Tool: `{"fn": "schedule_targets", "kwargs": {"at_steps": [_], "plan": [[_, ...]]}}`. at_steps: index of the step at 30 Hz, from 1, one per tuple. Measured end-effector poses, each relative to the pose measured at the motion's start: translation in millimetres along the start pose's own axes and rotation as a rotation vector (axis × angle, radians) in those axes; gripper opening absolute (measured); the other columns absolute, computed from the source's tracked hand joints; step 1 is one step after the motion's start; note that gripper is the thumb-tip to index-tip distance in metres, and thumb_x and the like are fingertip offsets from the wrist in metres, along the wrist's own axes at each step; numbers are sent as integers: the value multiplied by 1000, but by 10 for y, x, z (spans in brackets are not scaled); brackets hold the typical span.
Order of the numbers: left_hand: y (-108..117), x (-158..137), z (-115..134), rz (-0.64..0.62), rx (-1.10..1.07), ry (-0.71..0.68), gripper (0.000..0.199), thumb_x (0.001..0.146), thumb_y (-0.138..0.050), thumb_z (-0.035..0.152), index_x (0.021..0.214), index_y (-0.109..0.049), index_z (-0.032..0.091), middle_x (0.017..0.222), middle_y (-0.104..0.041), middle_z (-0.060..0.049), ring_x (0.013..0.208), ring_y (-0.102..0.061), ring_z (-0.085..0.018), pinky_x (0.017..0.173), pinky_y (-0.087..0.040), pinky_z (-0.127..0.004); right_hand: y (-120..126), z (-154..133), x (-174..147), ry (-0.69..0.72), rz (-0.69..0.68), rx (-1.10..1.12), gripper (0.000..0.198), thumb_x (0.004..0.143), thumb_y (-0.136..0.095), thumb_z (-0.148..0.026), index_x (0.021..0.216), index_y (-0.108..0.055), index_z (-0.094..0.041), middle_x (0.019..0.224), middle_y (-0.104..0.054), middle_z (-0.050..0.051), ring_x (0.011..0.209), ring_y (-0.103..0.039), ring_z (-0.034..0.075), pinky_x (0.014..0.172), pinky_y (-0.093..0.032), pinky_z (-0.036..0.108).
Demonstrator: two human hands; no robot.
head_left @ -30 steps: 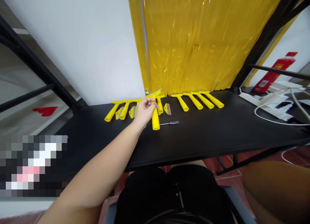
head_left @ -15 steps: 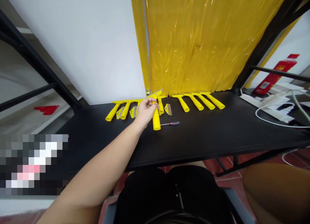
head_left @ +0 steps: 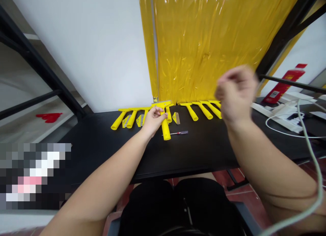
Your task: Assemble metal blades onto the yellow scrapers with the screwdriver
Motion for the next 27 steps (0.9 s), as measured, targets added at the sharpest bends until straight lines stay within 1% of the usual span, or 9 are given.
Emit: {"fn": "schedule_targets", "kwargs": {"at_steps": [2,3,6,10,14,16,18,23,27], "plan": [[9,9,-28,-6,17,12,29,66,-88,13,84,-65,16,74,-51,7,67,-61,-9,68,-51,-22,-200,162,-26,-155,-190,-65,12,98,-66,-25,88,-66,-20,74,-64,-1,62,-58,12,63,-49,26],[13,15,-42,-6,21,17,28,66,-88,14,85,-67,16,73,-51,6,67,-60,-9,68,-51,-22,-320,246,-66,-258,-354,-98,14,96,-68,-25,84,-66,-19,69,-64,-1,61,-59,13,63,-50,27],[19,31,-73,-4,20,21,27,67,-87,15,90,-72,15,73,-54,5,68,-57,-9,69,-50,-23,-662,419,-257,-418,-673,-26,10,97,-68,-26,90,-68,-19,70,-68,0,66,-65,16,66,-54,29],[3,34,-68,1,-34,-21,31,68,-86,16,95,-70,16,81,-60,3,79,-64,-12,82,-54,-28,-961,436,-542,-695,-752,308,12,99,-69,-28,98,-61,-19,79,-74,3,69,-70,15,64,-59,26],[-48,20,-22,1,-123,-71,32,72,-83,21,96,-61,18,94,-65,-1,99,-71,-17,96,-55,-33,-1071,360,-712,-871,-768,644,31,95,-75,-29,112,-50,-23,90,-76,2,80,-76,16,79,-63,33],[-69,14,0,0,-154,-79,31,74,-81,22,95,-58,20,96,-64,-1,103,-71,-18,96,-56,-33,-1085,373,-747,-842,-768,695,42,90,-80,-31,113,-47,-25,90,-74,-1,81,-75,16,81,-63,35],[-76,10,13,3,-164,-77,32,74,-80,21,96,-56,20,98,-61,0,104,-70,-17,93,-57,-31,-1080,435,-757,-751,-718,606,47,83,-85,-33,112,-49,-24,87,-69,-3,76,-71,15,77,-60,33],[-60,1,-11,-21,-113,-9,34,75,-79,17,101,-59,20,105,-62,-2,92,-68,-13,85,-59,-29,-972,589,-726,-439,-527,66,47,76,-88,-39,110,-60,-21,82,-63,-3,66,-59,13,64,-49,27],[-59,-5,-62,-93,-23,53,34,76,-80,15,105,-63,17,109,-68,-8,96,-72,-17,89,-60,-35,-855,552,-672,-265,-510,-301,39,79,-83,-32,112,-66,-19,86,-68,1,73,-63,17,70,-49,30]]}}
Point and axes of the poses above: each hand's wrist, its own x-axis towards the middle knuckle, its own y-axis out of the back of the hand, z = x × y, the point moved 1 cm from there along x, towards the middle knuckle
